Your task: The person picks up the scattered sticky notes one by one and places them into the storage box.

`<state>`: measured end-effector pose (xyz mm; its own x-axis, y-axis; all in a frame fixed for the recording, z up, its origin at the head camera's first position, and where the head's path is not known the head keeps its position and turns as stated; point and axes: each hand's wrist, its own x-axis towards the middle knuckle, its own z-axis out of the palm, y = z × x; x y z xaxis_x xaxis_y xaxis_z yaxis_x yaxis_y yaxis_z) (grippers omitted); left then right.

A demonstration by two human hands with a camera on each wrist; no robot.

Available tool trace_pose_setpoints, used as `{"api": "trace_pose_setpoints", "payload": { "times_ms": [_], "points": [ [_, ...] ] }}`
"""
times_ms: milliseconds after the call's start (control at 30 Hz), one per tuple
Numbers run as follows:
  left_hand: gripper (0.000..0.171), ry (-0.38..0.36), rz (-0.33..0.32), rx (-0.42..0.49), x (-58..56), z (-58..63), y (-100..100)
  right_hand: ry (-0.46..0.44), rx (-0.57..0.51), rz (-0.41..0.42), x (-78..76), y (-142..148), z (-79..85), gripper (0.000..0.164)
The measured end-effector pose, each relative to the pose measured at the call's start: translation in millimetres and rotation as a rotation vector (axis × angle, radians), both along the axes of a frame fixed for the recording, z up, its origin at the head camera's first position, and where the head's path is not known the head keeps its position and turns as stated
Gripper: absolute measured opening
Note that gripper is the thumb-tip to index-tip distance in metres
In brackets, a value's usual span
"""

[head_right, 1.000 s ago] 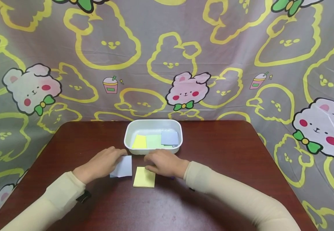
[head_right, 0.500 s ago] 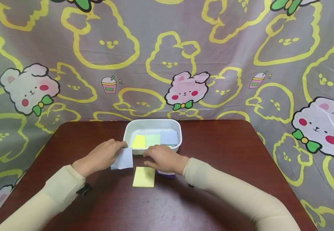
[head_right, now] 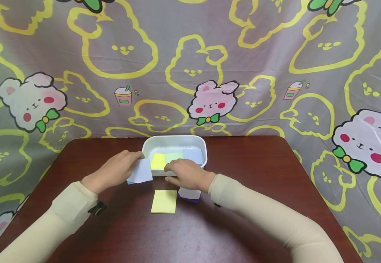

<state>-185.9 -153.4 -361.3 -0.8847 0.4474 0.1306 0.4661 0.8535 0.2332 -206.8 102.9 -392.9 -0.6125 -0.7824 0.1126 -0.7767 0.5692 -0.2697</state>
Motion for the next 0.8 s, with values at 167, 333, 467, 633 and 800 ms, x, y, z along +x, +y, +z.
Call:
{"api": "trace_pose_setpoints", "payload": {
  "times_ms": [167,333,467,633,800],
  "points": [
    [0.021,0.017,0.011,-0.006,-5.1,2.9,0.2,0.003,0.014,-0.021,-5.3,1.6,-1.3,0.031],
    [0.020,0.034,0.011,-0.004,-11.3,7.4,1.3,-0.010,0.018,-0.049,-10.7,3.9,-1.8,0.033],
    [0.019,0.058,-0.002,-0.001,-17.5,11.6,3.8,-0.004,0.015,-0.055,-15.5,7.0,-1.8,0.034],
    [0.018,0.060,-0.007,0.000,-24.1,14.6,6.4,-0.007,0.006,-0.062,-21.2,10.7,-2.2,0.035],
    [0.018,0.059,-0.012,-0.010,-29.5,17.5,8.4,0.010,0.008,-0.074,-26.4,13.8,-3.8,0.035]
  ]
}}
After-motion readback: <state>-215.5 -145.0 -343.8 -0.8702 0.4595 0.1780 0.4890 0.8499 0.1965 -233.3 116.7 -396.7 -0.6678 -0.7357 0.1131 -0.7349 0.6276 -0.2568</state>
